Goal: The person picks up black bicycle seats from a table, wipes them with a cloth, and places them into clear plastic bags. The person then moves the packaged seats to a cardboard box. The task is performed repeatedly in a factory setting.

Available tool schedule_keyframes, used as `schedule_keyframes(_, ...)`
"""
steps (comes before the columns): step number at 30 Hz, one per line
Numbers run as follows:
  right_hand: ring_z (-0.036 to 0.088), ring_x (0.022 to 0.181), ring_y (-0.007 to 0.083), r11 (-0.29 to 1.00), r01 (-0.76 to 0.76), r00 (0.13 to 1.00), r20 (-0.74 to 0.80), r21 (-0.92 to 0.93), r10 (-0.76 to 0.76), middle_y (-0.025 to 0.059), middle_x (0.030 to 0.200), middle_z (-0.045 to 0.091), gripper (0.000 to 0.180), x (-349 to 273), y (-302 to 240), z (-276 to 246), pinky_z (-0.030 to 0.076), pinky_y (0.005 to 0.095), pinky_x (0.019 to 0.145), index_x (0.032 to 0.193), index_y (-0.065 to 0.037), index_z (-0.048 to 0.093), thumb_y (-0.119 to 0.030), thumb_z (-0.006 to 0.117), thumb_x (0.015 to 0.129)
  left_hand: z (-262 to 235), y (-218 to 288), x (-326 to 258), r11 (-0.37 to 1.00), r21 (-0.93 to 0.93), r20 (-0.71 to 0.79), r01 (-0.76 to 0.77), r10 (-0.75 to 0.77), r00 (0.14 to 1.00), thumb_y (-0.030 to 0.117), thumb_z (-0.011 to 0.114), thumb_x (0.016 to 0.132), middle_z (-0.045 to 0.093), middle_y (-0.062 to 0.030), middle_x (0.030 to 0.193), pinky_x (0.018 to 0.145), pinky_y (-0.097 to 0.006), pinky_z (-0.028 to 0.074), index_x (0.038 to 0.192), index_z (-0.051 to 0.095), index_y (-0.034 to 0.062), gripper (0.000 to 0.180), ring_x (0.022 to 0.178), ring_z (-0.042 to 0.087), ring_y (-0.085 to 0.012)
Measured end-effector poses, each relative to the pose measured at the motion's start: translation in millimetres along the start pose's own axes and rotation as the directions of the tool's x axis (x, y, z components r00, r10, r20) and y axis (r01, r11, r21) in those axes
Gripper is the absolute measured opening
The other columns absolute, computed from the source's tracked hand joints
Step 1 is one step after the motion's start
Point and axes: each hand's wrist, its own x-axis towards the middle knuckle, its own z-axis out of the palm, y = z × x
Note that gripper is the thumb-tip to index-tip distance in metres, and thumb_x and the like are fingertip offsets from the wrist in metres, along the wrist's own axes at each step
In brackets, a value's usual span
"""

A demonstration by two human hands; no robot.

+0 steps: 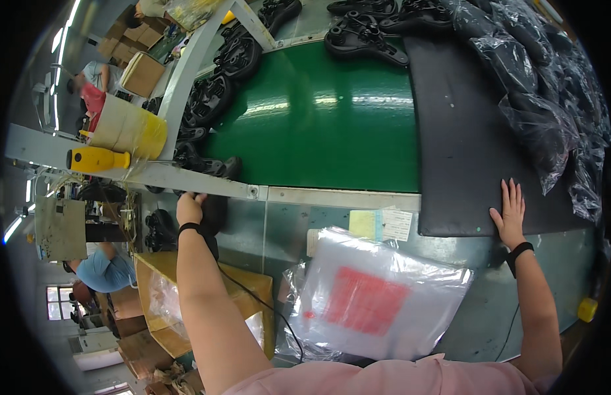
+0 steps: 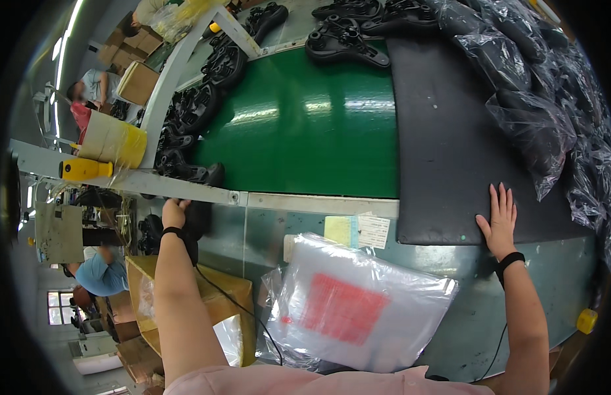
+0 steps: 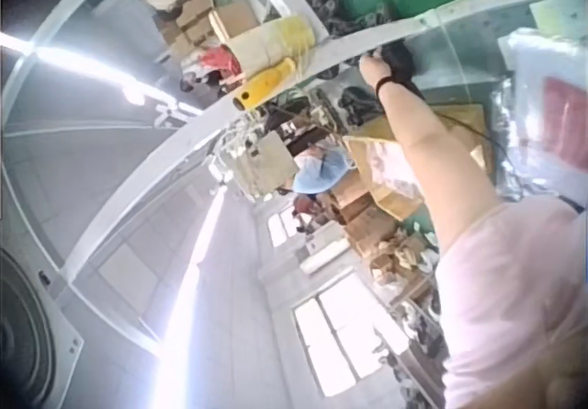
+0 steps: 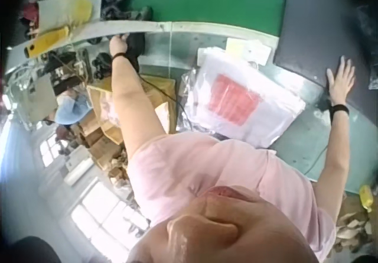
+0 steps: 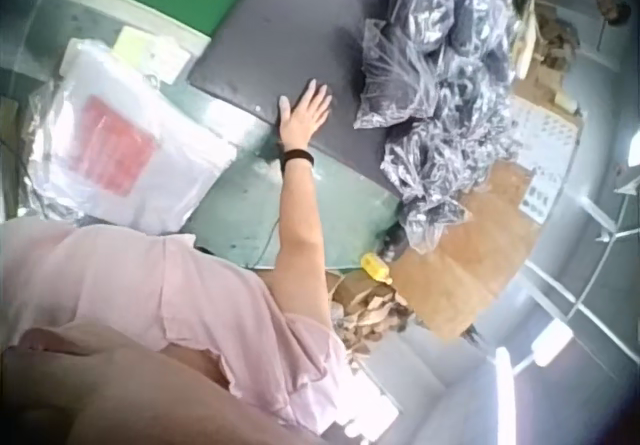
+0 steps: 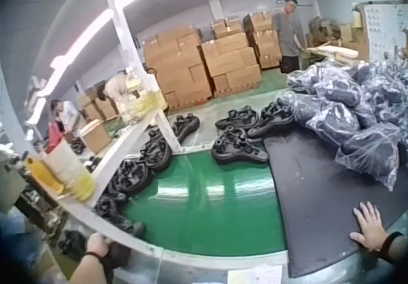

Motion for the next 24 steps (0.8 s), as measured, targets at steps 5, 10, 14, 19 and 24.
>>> schedule_keyframes(5, 0.008, 0.145, 0.0316, 0.999, 0.03, 0.999, 0.023, -0.02, -0.029, 0.009, 0.157, 0.013, 0.072, 6, -3, 2, 0.008, 0.0501, 0.114, 0.15, -0.016, 0.02, -0.041, 0.051, 0.09, -53, -93, 24, 0.79, -0.553, -0.356, 0.266, -0.512, 0.782, 0.037, 0.068, 0.085, 0.065, -0.027, 0.078, 0.071, -0.043, 0.048, 0.08, 0.063, -0.0135, 0.051, 0.07, 0.062, -0.037)
schedule_keyframes(10, 0.01, 0.145, 0.0314, 0.999, 0.033, 0.999, 0.001, -0.032, -0.033, 0.0075, 0.157, 0.015, 0.071, 8, -3, 5, 0.01, 0.0516, 0.113, 0.15, -0.018, 0.019, -0.044, 0.05, 0.091, -146, -109, -30, 0.522, -0.85, -0.268, 0.075, -0.551, 0.79, 0.029, 0.071, 0.084, 0.065, -0.0138, 0.074, 0.057, -0.036, 0.047, 0.081, 0.063, -0.014, 0.044, 0.061, 0.06, -0.023)
schedule_keyframes(14, 0.009, 0.145, 0.0315, 0.999, 0.024, 0.998, -0.062, -0.046, -0.027, 0.0061, 0.157, 0.015, 0.075, 11, 21, 27, 0.012, 0.0537, 0.112, 0.151, -0.022, 0.019, -0.045, 0.055, 0.088, -218, -48, -140, 0.782, -0.621, -0.339, 0.057, -0.333, 0.88, 0.029, 0.069, 0.085, 0.064, -0.009, 0.07, 0.054, -0.032, 0.044, 0.078, 0.064, -0.0073, 0.037, 0.059, 0.057, -0.0167)
schedule_keyframes(19, 0.013, 0.143, 0.0352, 0.937, 0.14, 0.966, 0.164, 0.319, -0.2, 0.014, 0.154, 0.022, 0.073, 0, -12, -35, 0.017, 0.0497, 0.113, 0.147, -0.014, 0.028, -0.033, 0.062, 0.086, -279, 40, -312, 0.882, -0.471, -0.155, -0.002, -0.08, 0.985, 0.033, 0.069, 0.081, 0.063, -0.0105, 0.067, 0.055, -0.033, 0.043, 0.073, 0.064, -0.0034, 0.038, 0.059, 0.058, -0.0172)
schedule_keyframes(24, 0.03, 0.138, 0.0345, 0.357, 0.634, 0.615, -0.166, 0.686, -0.771, 0.022, 0.148, 0.032, 0.082, -129, -142, -196, 0.023, 0.0398, 0.112, 0.143, -0.001, 0.032, -0.035, 0.07, 0.079, -247, 151, -429, 0.863, -0.226, 0.088, -0.452, 0.48, 0.873, 0.035, 0.071, 0.075, 0.06, -0.021, 0.072, 0.065, -0.044, 0.046, 0.078, 0.063, 0.0, 0.036, 0.072, 0.059, -0.0387)
